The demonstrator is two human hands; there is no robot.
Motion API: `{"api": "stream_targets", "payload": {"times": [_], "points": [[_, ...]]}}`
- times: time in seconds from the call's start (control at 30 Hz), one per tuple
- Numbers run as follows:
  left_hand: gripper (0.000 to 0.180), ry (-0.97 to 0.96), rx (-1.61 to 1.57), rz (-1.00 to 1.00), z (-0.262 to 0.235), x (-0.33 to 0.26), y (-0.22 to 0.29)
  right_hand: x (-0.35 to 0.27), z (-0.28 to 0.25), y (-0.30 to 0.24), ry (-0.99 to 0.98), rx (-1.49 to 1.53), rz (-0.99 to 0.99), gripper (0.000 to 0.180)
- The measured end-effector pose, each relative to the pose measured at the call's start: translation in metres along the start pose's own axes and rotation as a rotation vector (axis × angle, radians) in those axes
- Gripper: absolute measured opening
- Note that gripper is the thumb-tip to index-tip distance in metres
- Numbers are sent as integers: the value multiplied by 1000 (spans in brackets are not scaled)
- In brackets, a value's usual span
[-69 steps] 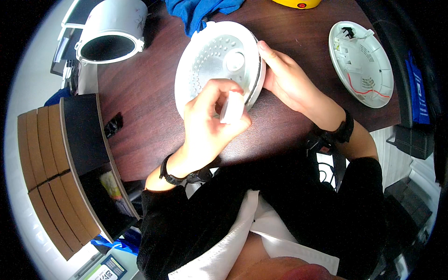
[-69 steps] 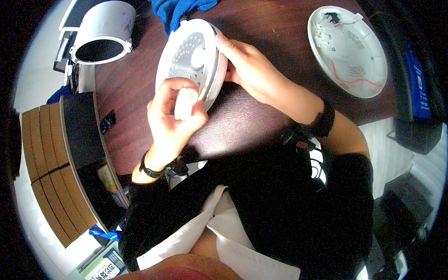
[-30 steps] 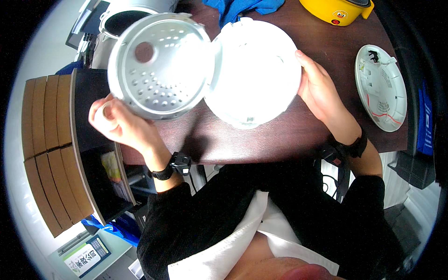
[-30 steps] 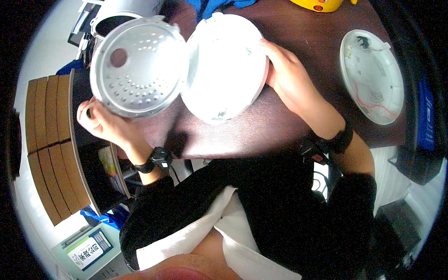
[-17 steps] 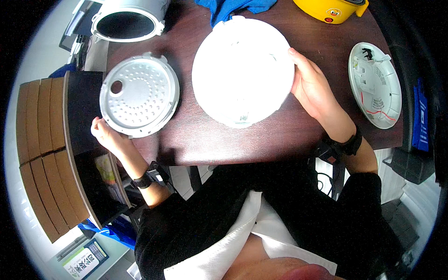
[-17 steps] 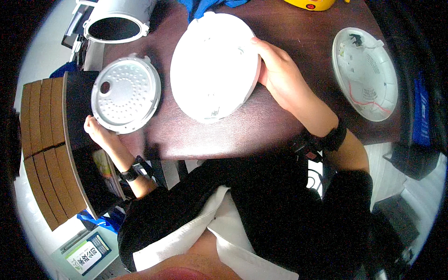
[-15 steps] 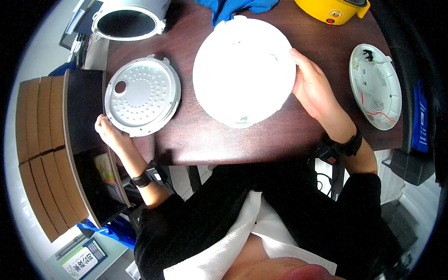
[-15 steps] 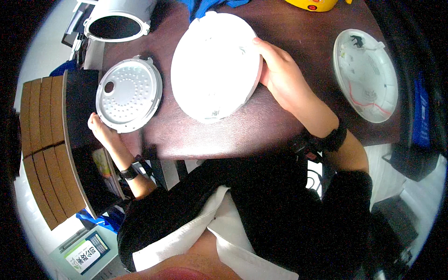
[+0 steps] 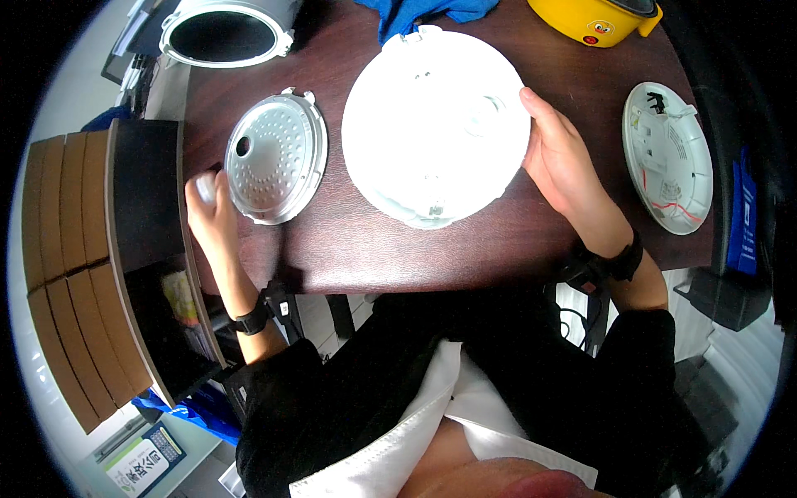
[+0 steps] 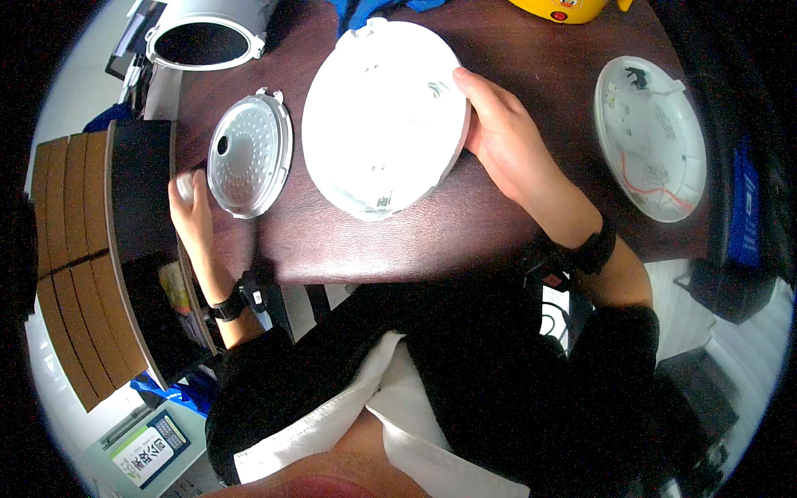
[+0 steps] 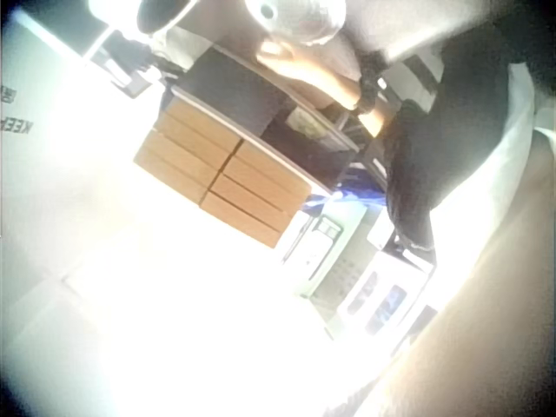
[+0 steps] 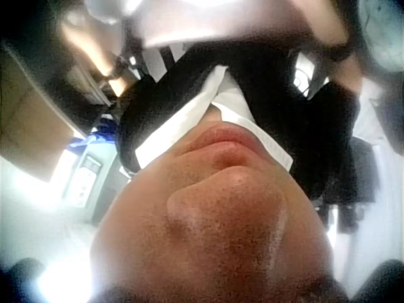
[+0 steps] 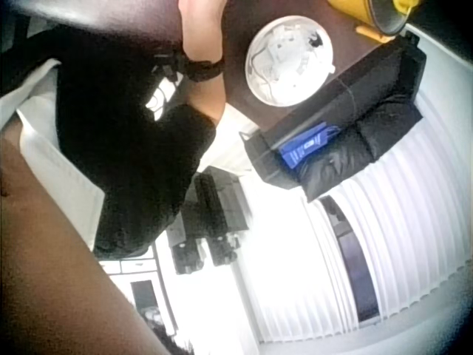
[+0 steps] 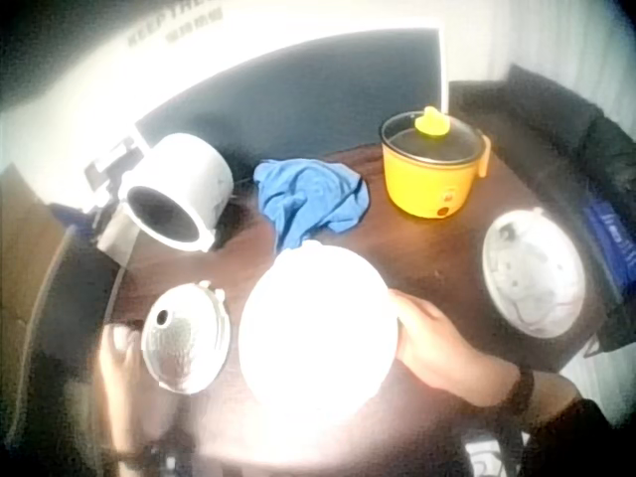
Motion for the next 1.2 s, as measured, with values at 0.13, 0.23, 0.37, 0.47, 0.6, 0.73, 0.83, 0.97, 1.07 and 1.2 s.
{"api": "stream_targets", "payload": {"times": [0.13, 0.23, 0.37, 0.47, 0.6, 0.73, 0.83, 0.97, 1.07, 1.2], "points": [[43, -438, -333, 226, -22, -7, 143, -3, 3, -4, 25, -22, -7, 44], [57, -535, -170, 650, -21, -12, 211, -4, 6, -8, -42, -14, 57, 47], [56, -674, -118, 788, -7, -12, 264, 4, -5, -3, -56, 101, 77, 41], [54, -543, -58, 873, 4, -11, 283, 1, -6, -2, -36, 144, 69, 36], [56, -276, -14, 969, 19, -14, 289, 1, -4, 0, -38, 135, 22, 33], [53, -242, -33, 997, 20, -18, 297, -3, -6, -1, -44, 122, 30, 34], [53, -235, -40, 1030, 21, -19, 299, -6, -5, -2, -26, 106, 15, 34], [44, -345, -178, 951, 17, -24, 301, -4, -6, -2, 1, 81, -13, 33], [42, -484, -247, 905, 12, -23, 295, -7, 2, -3, 33, 98, -50, 33], [48, -621, -299, 897, 7, -22, 290, -5, -4, 0, -31, 110, 1, 33]]}}
Point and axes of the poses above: each hand's wrist, its own x-axis towards the middle knuckle, its own z-axis out of the palm, y = z × x, the point moved 3 cm from there along x, towards the middle knuckle, and after that the axes turned 13 degrees about x, right-handed, at the moved point
